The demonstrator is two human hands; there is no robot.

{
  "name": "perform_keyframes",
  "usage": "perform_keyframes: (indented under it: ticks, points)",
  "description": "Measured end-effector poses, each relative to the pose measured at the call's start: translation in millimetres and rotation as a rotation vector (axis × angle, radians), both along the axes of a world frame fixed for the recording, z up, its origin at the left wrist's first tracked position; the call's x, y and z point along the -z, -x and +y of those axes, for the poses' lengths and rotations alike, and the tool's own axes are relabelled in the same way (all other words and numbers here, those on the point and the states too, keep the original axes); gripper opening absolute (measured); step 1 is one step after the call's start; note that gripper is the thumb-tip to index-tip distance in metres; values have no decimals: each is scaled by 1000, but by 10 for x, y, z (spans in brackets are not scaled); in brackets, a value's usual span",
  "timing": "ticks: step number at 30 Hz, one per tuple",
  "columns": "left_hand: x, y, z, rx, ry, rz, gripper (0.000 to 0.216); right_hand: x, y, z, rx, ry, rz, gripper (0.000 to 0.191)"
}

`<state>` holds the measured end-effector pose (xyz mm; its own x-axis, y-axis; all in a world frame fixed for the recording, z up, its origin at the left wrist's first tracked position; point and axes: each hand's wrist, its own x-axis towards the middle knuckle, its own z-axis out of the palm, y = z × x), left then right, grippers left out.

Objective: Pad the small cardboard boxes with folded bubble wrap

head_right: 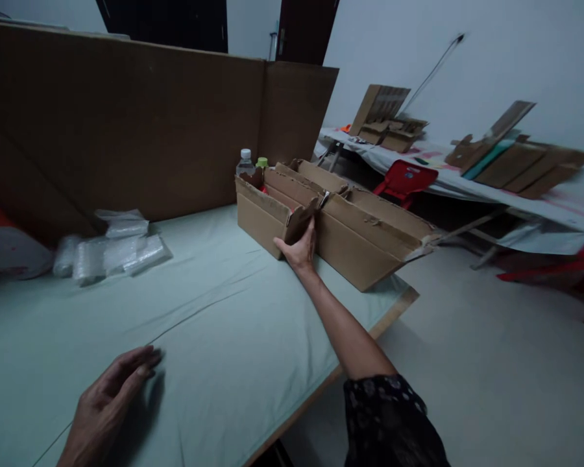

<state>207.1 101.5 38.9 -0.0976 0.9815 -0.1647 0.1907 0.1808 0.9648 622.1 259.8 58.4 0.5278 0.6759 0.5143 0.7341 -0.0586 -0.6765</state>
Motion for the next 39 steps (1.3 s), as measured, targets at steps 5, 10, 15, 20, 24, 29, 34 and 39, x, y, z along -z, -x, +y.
perform_keyframes:
  ticks: [5,10,15,20,24,29,34,39]
  points:
    - [-27,-7,-13,-39,9,68,48,29,-21,347,133,48,2,114]
    - [37,28,11,-25,-18,30,44,144,131,119,98,101,-1,98]
    - [30,10,78,35,-89,-1,35,368,620,-421,-188,270,-55,69]
    - [-14,-34,133,81,-160,14,27,540,1614,-731,-746,371,-385,50]
    - [-89,221,145,38,-236,121,23,594,2516,-702,-1023,285,-525,51]
    - [-484,1249,191,-257,-353,399,24,572,3359,-568,-1145,229,-584,51]
    - [-1124,2539,611,-596,-451,665,33,573,3714,-573,-1199,162,-618,50]
    - [-1490,3336,1172,-814,-287,930,40,595,3716,-551,-1209,155,-600,52]
